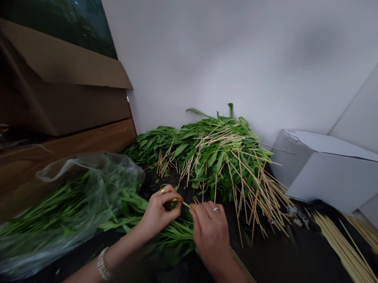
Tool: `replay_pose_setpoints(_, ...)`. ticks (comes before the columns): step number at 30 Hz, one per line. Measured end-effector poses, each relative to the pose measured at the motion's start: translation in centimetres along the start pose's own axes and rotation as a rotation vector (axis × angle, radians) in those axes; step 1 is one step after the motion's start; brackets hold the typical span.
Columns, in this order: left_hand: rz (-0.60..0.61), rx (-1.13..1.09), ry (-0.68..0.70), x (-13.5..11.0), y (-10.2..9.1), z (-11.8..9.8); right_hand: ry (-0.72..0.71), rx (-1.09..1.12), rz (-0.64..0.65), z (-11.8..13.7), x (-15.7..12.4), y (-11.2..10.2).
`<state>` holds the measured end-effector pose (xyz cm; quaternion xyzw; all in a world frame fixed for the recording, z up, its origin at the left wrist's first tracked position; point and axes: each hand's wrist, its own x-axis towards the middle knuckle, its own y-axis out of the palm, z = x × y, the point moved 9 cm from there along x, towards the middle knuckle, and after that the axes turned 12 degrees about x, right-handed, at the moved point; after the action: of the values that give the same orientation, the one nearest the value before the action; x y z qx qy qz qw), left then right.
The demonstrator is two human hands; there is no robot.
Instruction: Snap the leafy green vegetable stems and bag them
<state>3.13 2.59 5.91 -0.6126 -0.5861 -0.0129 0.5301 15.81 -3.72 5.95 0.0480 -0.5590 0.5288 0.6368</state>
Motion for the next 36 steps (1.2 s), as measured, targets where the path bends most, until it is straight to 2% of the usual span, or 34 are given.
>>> replay_pose_setpoints(3, -0.132, -0.12, -0.211, 0.7, -1.8, 3.2, 0.053, 0.018, -0.086, -0.9, 0.0, -1.2)
replay_pose_setpoints(6, -0.249, -0.323, -0.48, 0.6, -3.4, 7.5, 0.201, 0.063, -0.214, -3.1, -0.4, -2.8)
replay_pose_setpoints(8, -0.241, -0.501, -0.601, 0.5, -3.2, 9.1, 0.333, 0.176, -0.24, -4.5, -0.6, -3.1)
replay_pose_setpoints(9, -0.229, -0.566, -0.622, 0.5, -3.1, 9.3, 0.397, 0.263, -0.207, -4.9, -0.6, -2.7)
replay_pose_setpoints(11, -0.211, -0.63, -0.615, 0.6, -2.9, 9.0, 0.492, 0.472, -0.018, -4.7, -0.4, -0.8)
replay_pose_setpoints(13, -0.205, -0.642, -0.598, 0.7, -2.9, 8.6, 0.533, 0.65, 0.256, -3.3, -0.6, 1.7)
replay_pose_setpoints(15, -0.199, -0.655, -0.584, 0.7, -2.8, 8.2, 0.528, 0.692, 0.418, -2.3, -0.9, 2.9)
replay_pose_setpoints(16, -0.194, -0.661, -0.566, 0.8, -2.7, 8.0, 0.511, 0.649, 0.42, -2.4, -0.9, 3.0)
replay_pose_setpoints(20, -0.152, -0.709, -0.487, 1.1, -2.1, 7.2, 0.369, 0.26, 0.29, -4.4, -1.1, 2.5)
replay_pose_setpoints(25, -0.052, -0.727, -0.521, 0.7, -0.8, 6.7, 0.293, 0.027, 0.387, -5.3, -2.5, 4.5)
replay_pose_setpoints(28, -0.028, -0.627, -0.515, 0.6, -0.9, 6.8, 0.308, 0.054, 0.354, -5.6, -2.4, 4.2)
replay_pose_setpoints(33, -0.02, -0.446, -0.443, 0.9, -1.3, 7.1, 0.444, 0.195, 0.023, -7.7, -1.7, 0.7)
replay_pose_setpoints(36, 0.032, -0.459, -0.45, 0.6, -0.3, 7.2, 0.568, 0.285, 0.0, -8.9, -2.3, 0.8)
